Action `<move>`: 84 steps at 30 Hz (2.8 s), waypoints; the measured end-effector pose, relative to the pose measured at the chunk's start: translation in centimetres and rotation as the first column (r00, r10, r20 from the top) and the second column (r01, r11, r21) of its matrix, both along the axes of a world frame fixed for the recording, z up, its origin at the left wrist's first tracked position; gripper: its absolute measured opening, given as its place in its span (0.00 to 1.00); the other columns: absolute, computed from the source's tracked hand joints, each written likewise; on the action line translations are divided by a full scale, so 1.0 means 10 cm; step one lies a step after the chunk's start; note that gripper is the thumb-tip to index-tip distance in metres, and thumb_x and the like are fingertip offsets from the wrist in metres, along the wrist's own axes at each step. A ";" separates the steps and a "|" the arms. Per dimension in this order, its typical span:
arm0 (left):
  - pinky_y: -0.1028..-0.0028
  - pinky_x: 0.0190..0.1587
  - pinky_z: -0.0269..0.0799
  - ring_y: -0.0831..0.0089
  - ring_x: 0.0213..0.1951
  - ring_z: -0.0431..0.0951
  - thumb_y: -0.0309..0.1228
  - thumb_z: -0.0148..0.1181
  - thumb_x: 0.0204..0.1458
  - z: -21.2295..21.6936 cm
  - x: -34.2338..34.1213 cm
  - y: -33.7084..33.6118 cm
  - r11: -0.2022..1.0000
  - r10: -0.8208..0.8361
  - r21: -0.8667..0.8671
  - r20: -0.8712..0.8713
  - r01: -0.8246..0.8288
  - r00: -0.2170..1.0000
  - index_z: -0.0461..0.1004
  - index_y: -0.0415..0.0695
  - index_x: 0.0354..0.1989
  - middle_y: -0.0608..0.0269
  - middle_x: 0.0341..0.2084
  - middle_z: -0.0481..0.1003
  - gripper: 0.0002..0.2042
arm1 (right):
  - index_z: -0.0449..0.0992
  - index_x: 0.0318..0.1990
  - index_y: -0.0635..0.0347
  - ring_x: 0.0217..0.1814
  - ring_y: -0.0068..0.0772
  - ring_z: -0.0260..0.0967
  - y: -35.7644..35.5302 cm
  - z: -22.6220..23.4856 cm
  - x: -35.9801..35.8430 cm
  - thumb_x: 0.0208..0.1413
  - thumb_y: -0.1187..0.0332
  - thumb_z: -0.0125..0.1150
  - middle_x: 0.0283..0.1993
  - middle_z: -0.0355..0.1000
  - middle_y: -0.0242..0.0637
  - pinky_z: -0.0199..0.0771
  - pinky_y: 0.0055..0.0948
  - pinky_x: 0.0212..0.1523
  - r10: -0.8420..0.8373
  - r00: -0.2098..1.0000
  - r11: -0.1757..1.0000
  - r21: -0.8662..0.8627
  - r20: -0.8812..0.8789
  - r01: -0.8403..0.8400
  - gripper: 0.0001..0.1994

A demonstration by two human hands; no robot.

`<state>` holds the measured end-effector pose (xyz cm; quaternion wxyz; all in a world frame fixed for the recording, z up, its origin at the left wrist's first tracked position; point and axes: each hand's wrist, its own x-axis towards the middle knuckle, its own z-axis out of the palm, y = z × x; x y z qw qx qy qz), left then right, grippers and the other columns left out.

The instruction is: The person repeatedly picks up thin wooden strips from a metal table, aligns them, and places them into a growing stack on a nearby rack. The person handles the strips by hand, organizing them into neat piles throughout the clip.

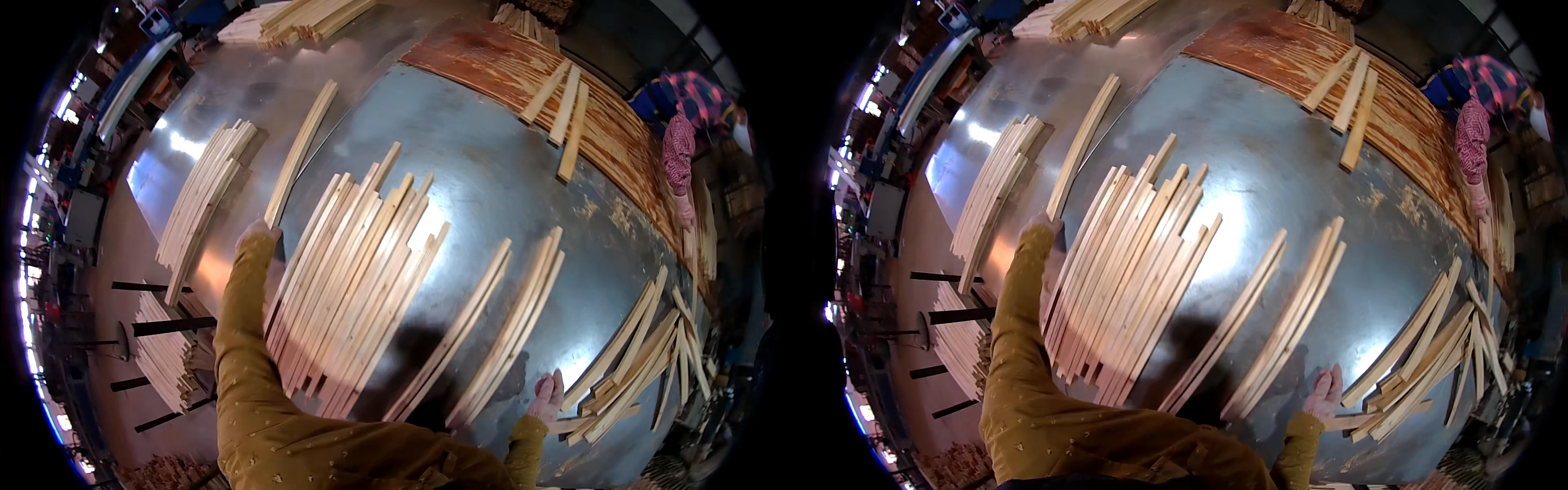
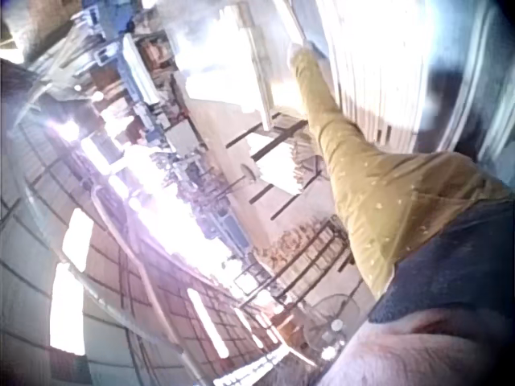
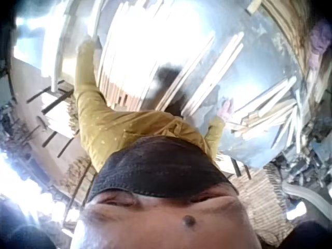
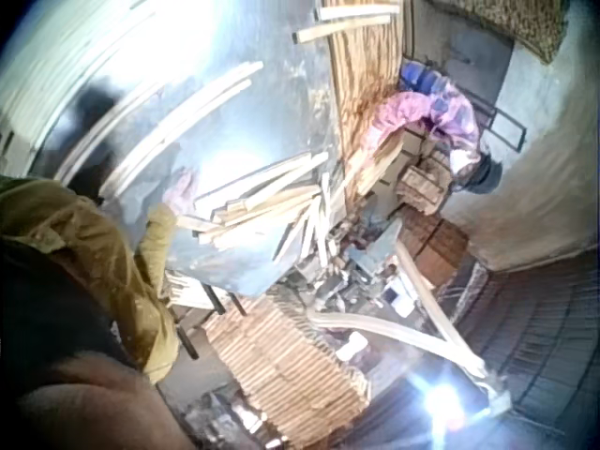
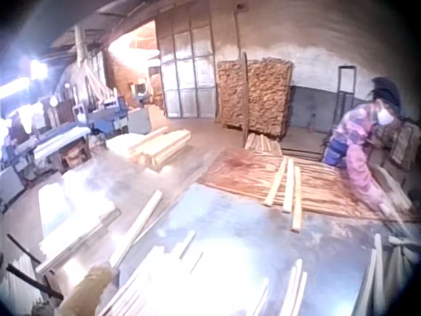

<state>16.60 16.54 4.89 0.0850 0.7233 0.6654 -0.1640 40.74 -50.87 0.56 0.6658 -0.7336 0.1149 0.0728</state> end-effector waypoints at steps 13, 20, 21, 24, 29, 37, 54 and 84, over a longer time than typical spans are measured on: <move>0.57 0.54 0.72 0.47 0.52 0.77 0.49 0.66 0.47 -0.09 1.96 2.18 0.902 0.133 0.229 0.658 -0.366 0.741 0.70 0.41 0.55 0.42 0.48 0.76 0.31 | 0.68 0.64 0.66 0.50 0.29 0.71 0.78 -0.01 0.24 0.65 0.75 0.54 0.55 0.72 0.39 0.72 0.24 0.55 0.163 0.983 0.828 -0.553 0.082 -0.092 0.20; 0.64 0.49 0.75 0.58 0.49 0.78 0.36 0.63 0.55 -0.27 3.64 1.78 0.990 -0.058 0.088 0.965 -0.109 0.255 0.58 0.46 0.67 0.50 0.50 0.75 0.32 | 0.68 0.63 0.68 0.54 0.32 0.71 0.14 0.07 -0.19 0.65 0.71 0.55 0.54 0.74 0.39 0.71 0.27 0.56 0.211 0.976 0.705 -0.700 0.057 -0.112 0.21; 0.65 0.48 0.76 0.61 0.48 0.78 0.32 0.61 0.57 0.02 3.76 0.90 0.989 0.095 -0.102 0.993 0.106 0.070 0.58 0.46 0.67 0.52 0.50 0.75 0.30 | 0.69 0.61 0.71 0.53 0.31 0.69 0.22 0.38 -0.26 0.64 0.71 0.54 0.54 0.72 0.42 0.71 0.28 0.55 0.124 0.992 0.708 -0.700 -0.007 -0.093 0.19; 0.70 0.47 0.76 0.71 0.43 0.74 0.28 0.55 0.60 0.27 3.40 -0.68 0.806 0.185 -0.119 0.981 0.580 -0.056 0.60 0.38 0.65 0.56 0.47 0.72 0.25 | 0.75 0.55 0.63 0.42 0.41 0.76 0.15 0.79 -0.13 0.58 0.71 0.61 0.42 0.77 0.47 0.77 0.33 0.46 0.273 0.953 0.294 -0.955 0.132 0.048 0.17; 0.73 0.51 0.73 0.72 0.46 0.73 0.30 0.58 0.59 0.12 2.35 -2.82 0.218 0.063 -0.164 0.986 0.962 0.154 0.63 0.38 0.63 0.57 0.48 0.73 0.24 | 0.59 0.68 0.62 0.60 0.58 0.67 -0.30 0.72 0.84 0.55 0.49 0.60 0.64 0.63 0.58 0.72 0.46 0.57 -0.025 0.999 0.198 -0.980 -0.036 -0.031 0.38; 0.70 0.54 0.70 0.71 0.48 0.70 0.34 0.67 0.53 0.13 2.10 -5.56 0.304 0.355 -0.497 0.851 0.813 0.387 0.51 0.32 0.68 0.57 0.53 0.69 0.39 | 0.63 0.53 0.64 0.53 0.57 0.70 -0.61 0.37 0.79 0.53 0.47 0.62 0.49 0.70 0.59 0.71 0.49 0.53 0.177 0.968 0.707 -0.662 -0.177 -0.250 0.31; 0.64 0.52 0.74 0.56 0.48 0.77 0.33 0.63 0.53 0.47 0.88 -4.85 0.878 -0.457 0.160 0.559 0.450 0.692 0.60 0.41 0.67 0.48 0.48 0.75 0.32 | 0.61 0.63 0.57 0.63 0.48 0.68 -1.34 0.56 2.19 0.57 0.63 0.57 0.61 0.67 0.52 0.71 0.43 0.59 0.153 0.938 0.261 -0.903 -0.311 -0.342 0.26; 0.57 0.63 0.64 0.52 0.66 0.62 0.48 0.63 0.52 0.12 0.22 -4.49 0.889 -0.326 -0.260 0.214 0.376 0.921 0.43 0.44 0.73 0.46 0.66 0.58 0.46 | 0.50 0.73 0.53 0.57 0.56 0.68 0.81 1.00 -0.97 0.58 0.56 0.59 0.57 0.65 0.54 0.72 0.43 0.56 0.718 0.694 0.533 -0.604 -0.046 -0.592 0.38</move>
